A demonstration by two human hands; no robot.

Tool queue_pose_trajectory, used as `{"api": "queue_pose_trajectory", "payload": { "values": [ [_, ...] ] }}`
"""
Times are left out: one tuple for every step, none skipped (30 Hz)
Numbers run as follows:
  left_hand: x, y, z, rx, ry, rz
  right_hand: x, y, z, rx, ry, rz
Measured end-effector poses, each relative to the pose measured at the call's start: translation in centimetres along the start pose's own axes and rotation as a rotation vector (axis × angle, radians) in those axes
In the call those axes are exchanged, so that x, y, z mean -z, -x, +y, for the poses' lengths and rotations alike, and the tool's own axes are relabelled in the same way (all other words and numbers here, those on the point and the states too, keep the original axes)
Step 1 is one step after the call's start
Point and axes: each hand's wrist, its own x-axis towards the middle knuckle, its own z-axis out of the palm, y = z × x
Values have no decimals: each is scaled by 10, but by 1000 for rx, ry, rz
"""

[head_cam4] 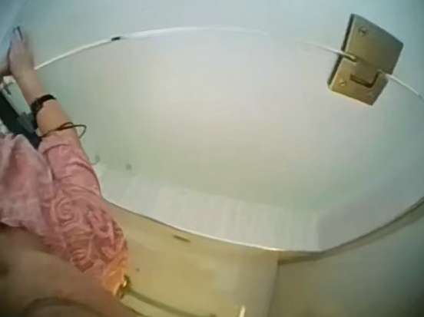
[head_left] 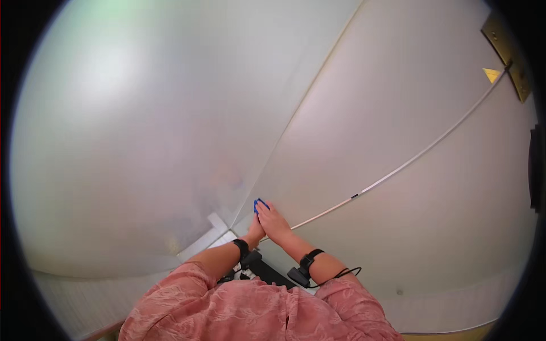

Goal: Cleaning and wiping down walls and fixtures inside a bathroom using a cloth.

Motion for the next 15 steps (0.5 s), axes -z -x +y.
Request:
{"api": "queue_pose_trajectory", "payload": {
  "values": [
    [-7,23,44,205,165,-55,-2,5,6,17,-31,-41],
    [-7,30,64,409,335,-88,-1,3,9,53,-70,-71],
    [-9,23,55,390,332,-78,-1,3,12,57,-63,-51],
    [-15,11,33,263,334,-27,-3,5,19,65,-80,-16],
    [-23,-1,21,140,333,13,-5,8,27,63,-96,14],
    [-40,-4,30,54,333,62,-4,15,39,36,-83,15],
    [-43,-15,28,42,318,49,2,15,47,4,-94,98],
    [-51,-28,25,-177,200,132,9,18,59,-28,-99,180],
    [-54,-37,25,-402,85,220,20,18,67,-41,-83,195],
    [-61,-36,49,-430,74,186,33,17,81,-86,-121,268],
    [-71,-34,73,-543,-80,245,47,20,95,-128,-153,344],
    [-70,-23,105,-666,-226,338,68,15,100,-131,-120,374],
    [-191,-66,172,-786,-77,388,94,56,226,-66,54,405],
    [-271,-52,177,-848,-49,392,111,119,265,-86,120,380],
    [-315,-29,174,-903,-65,374,121,166,274,-103,145,354]
  ]
}}
